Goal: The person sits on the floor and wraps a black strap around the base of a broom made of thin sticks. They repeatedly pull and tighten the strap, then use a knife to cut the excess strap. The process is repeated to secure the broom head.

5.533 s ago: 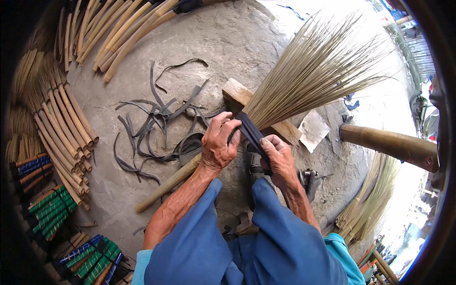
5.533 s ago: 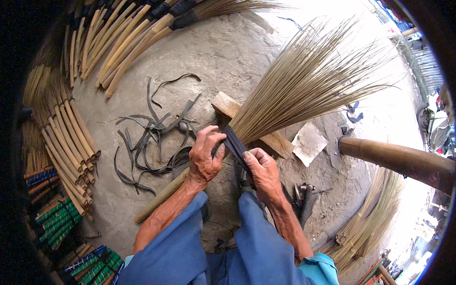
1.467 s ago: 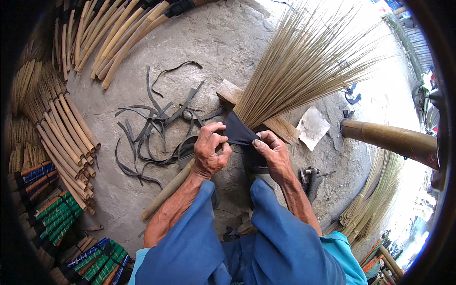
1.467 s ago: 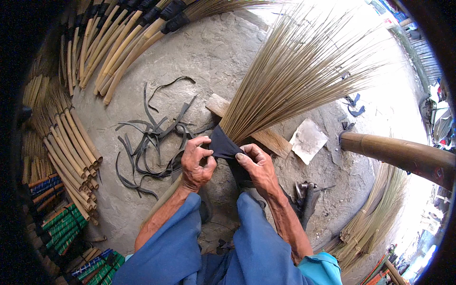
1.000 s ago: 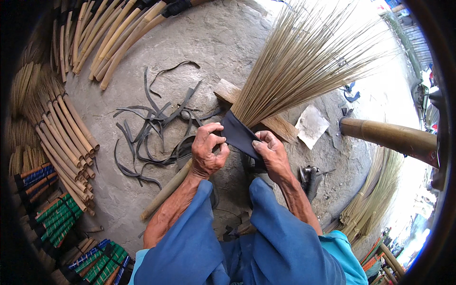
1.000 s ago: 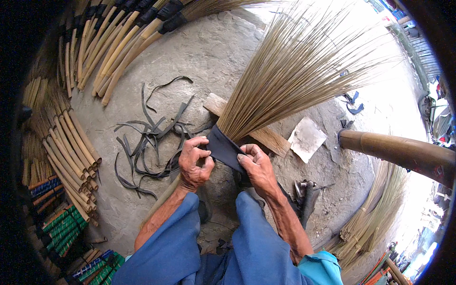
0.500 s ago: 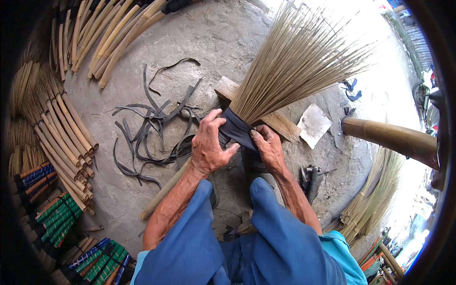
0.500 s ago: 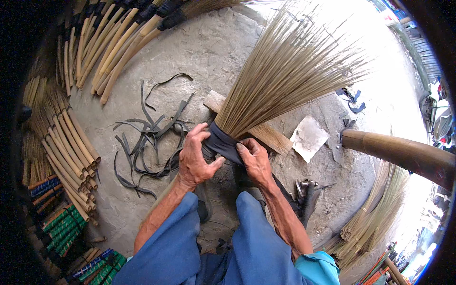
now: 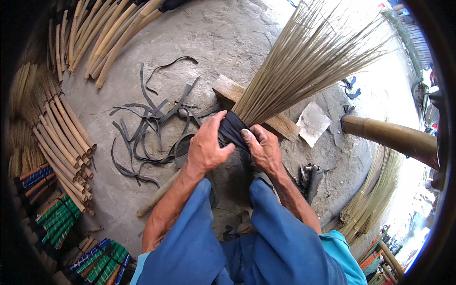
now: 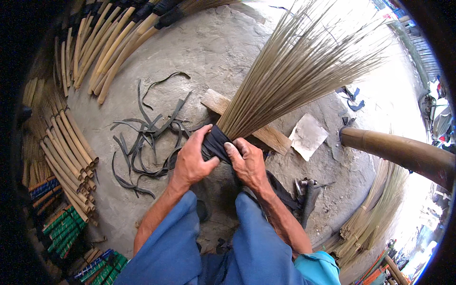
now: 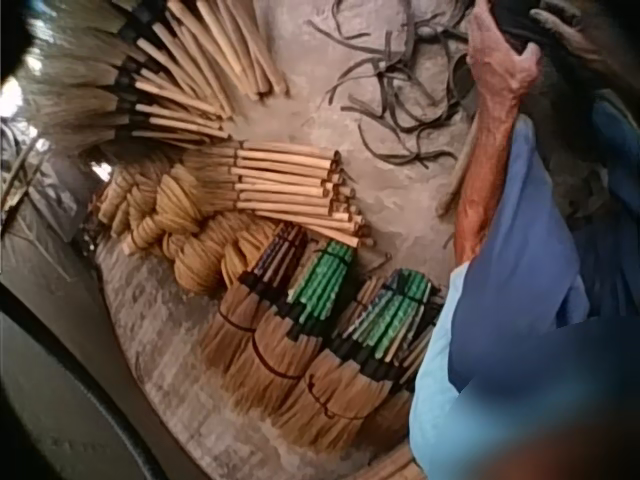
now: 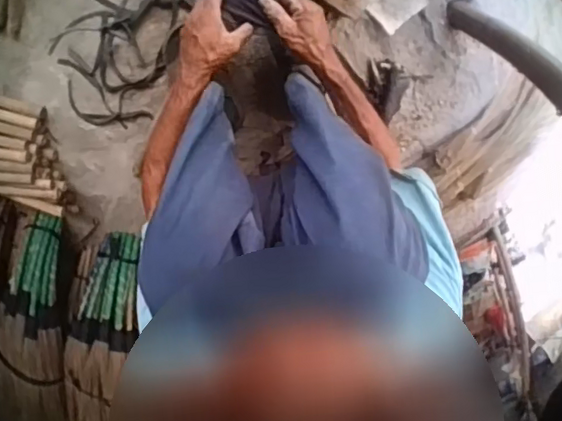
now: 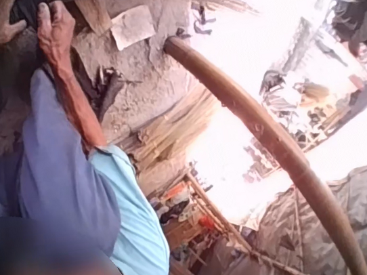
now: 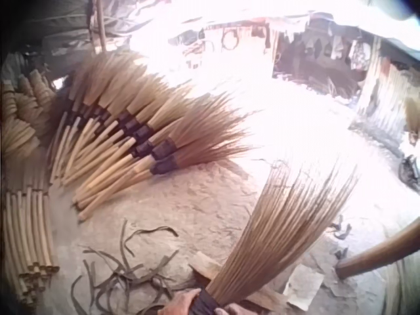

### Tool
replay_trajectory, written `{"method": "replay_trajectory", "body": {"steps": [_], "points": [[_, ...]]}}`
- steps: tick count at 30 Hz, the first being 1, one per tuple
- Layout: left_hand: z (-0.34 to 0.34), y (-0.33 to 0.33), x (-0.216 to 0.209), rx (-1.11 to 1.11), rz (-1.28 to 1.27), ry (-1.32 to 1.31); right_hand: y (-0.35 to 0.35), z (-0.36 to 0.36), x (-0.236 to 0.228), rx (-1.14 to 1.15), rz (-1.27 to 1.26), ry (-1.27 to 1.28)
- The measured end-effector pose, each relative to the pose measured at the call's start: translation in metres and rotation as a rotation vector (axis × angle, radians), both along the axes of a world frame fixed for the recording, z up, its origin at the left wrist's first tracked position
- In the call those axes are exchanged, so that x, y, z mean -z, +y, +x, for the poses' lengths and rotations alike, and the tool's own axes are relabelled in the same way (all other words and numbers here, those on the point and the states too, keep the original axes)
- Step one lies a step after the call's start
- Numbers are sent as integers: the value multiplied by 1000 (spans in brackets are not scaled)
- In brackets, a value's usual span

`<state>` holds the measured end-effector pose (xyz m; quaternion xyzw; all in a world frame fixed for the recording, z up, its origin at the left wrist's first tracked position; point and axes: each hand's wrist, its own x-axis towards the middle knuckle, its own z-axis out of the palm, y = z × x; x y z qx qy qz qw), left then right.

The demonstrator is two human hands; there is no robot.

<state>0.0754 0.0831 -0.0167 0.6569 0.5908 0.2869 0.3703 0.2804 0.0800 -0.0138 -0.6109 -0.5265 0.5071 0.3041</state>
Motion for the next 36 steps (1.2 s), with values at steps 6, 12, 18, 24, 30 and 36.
{"method": "replay_trajectory", "body": {"steps": [6,12,18,24,30,36], "points": [[1,-7,0,-10,-31,98,0,-12,-8,-8,15,-39],[13,-13,3,-142,-108,212,1,-19,-13,14,-162,303],[10,-4,-5,-163,-258,243,-8,-20,-33,263,-433,719],[9,-4,-3,-173,-241,235,-9,-17,-46,373,-489,754],[4,-4,-1,-186,-237,208,-21,-12,-54,322,-512,751],[6,-5,-7,-224,-260,224,-22,-10,-45,152,-361,388]]}}
